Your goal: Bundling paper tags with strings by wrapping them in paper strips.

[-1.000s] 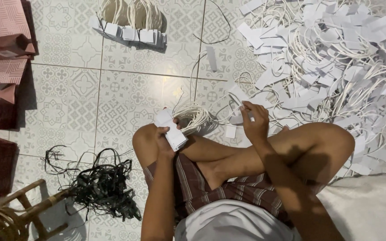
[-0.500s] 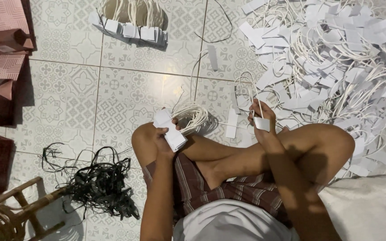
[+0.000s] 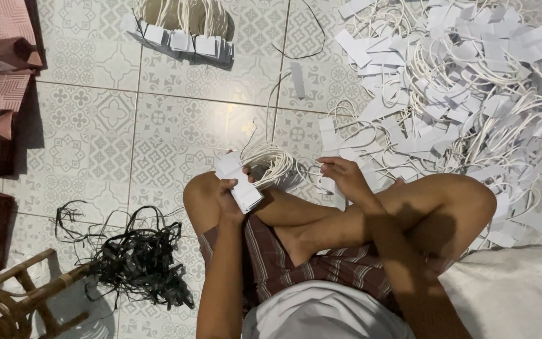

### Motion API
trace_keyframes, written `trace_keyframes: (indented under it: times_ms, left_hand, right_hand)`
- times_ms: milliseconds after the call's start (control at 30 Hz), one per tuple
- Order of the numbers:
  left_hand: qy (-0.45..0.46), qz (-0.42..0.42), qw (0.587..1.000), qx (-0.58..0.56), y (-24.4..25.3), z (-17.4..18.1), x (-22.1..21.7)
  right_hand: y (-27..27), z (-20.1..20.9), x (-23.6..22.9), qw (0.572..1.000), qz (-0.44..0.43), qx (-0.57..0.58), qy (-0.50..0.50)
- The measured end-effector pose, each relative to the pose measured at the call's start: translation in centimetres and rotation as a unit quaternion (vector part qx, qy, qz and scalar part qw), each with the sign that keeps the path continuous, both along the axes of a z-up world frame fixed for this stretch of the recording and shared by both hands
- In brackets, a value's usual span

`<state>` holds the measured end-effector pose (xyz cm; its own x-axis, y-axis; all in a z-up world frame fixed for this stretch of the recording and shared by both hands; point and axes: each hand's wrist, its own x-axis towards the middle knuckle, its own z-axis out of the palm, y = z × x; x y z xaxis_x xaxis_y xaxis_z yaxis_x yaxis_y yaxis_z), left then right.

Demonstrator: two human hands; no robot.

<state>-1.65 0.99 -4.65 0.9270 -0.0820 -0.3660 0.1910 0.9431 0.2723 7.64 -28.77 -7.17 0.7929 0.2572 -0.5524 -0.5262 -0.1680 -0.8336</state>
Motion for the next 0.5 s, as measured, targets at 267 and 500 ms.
trace_keyframes:
  times_ms: [267,500]
  left_hand:
    - [0.029,0.001,0.999,0.021,-0.4,-1.2,-0.6]
    - [0.095,0.002,0.99,0.106,-1.7,-2.1,-1.2]
  right_hand:
    - [-3.6,-0.9,1.8,0.962,-0.27,0.028,0.029]
    - [-2.2,1.0,1.6,0.956,-0.25,0.14,0.06]
